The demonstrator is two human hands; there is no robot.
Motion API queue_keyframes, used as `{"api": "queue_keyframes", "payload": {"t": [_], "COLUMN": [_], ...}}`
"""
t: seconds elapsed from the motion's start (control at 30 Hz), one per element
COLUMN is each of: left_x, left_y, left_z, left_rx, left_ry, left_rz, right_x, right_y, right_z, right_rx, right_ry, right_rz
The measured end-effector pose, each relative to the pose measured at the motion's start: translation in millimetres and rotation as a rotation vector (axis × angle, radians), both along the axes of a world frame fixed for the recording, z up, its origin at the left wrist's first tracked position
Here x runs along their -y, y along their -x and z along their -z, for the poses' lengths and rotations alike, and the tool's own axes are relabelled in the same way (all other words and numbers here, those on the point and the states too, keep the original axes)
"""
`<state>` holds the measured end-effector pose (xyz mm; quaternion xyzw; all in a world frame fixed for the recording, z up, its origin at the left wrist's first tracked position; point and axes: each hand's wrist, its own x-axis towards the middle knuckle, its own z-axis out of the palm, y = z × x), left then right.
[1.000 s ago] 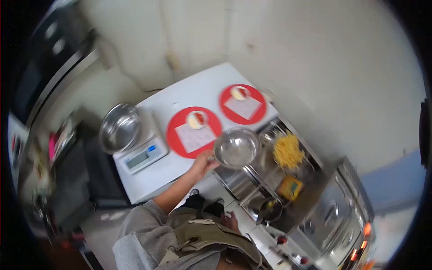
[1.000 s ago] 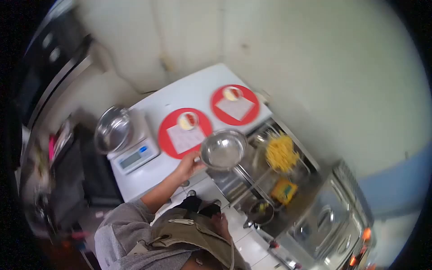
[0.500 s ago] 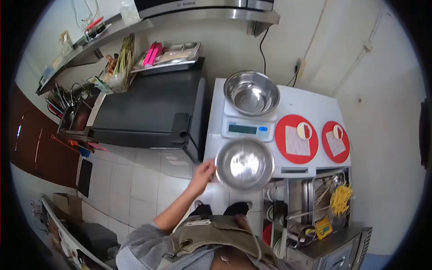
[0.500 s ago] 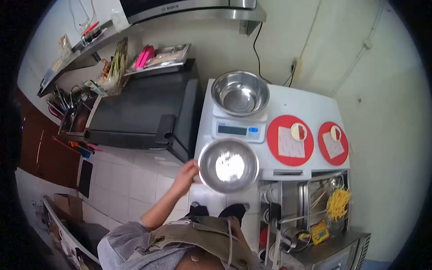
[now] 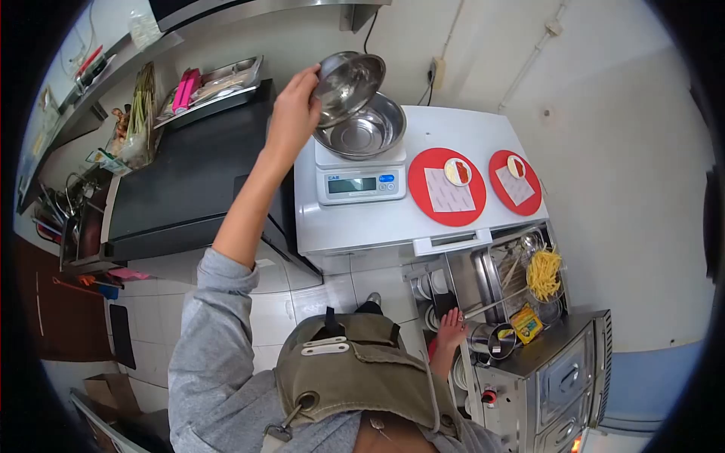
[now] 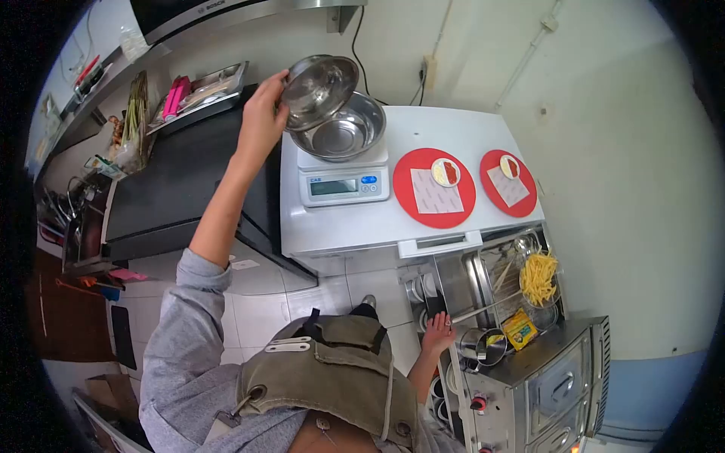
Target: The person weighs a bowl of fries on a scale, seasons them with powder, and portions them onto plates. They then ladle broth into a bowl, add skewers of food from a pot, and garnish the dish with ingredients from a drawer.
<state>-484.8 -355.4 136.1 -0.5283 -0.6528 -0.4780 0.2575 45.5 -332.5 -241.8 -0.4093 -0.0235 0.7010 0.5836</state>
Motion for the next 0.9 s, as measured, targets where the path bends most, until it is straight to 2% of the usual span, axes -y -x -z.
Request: {"api": "queue_keyframes", "payload": {"t": [0.1, 0.17, 0.2, 0.23, 0.3, 0.4, 0.43, 0.47, 0.5, 0.57, 0.6, 0.63, 0.7, 0.77, 0.9], "left_x": [-4, -6, -14, -9, 3, 17, 27, 45, 66, 111, 136, 161, 214, 251, 303], "left_y": [18, 42, 64, 60, 50, 71, 81, 87, 90, 78, 76, 80, 108, 106, 121], "left_z": [4, 20, 39, 29, 18, 25, 27, 29, 27, 18, 14, 16, 39, 46, 79], "left_rx": [0.059, 0.416, 0.308, 0.297, 0.631, 1.129, 1.277, 1.331, 1.382, 1.491, 1.488, 1.486, 1.49, 1.517, 1.538], "left_ry": [0.022, 0.089, -0.019, -0.023, 0.164, 0.039, 0.024, 0.011, 0.002, -0.105, -0.074, -0.045, -0.037, -0.134, -0.235], "left_rz": [-0.071, -0.076, 0.01, 0.01, -0.008, 0.271, 0.334, 0.394, 0.456, 0.3, 0.233, 0.168, 0.215, 0.048, 0.043], "right_x": [-18, -18, -25, -33, -41, -52, -55, -58, -66, -87, -93, -99, -100, -106, -81], "right_y": [-14, -7, -9, -10, -13, -18, -14, -10, -9, -16, -18, -19, -26, -20, -12], "right_z": [10, -8, -10, -10, -7, -3, -13, -19, -17, -12, -13, -23, -28, -28, -60], "right_rx": [-0.043, -0.043, 0.034, 0.111, 0.094, 0.173, 0.273, 0.372, 0.367, 0.252, 0.251, 0.316, 0.388, 0.742, 0.86], "right_ry": [-0.011, -0.023, -0.008, 0.007, 0.032, -0.01, -0.003, 0.008, 0.014, -0.111, -0.1, -0.07, -0.038, -0.078, -0.08], "right_rz": [-0.093, -0.114, -0.112, -0.109, -0.079, -0.085, -0.073, -0.061, -0.056, 0.041, 0.056, 0.067, 0.09, 0.171, 0.141]}}
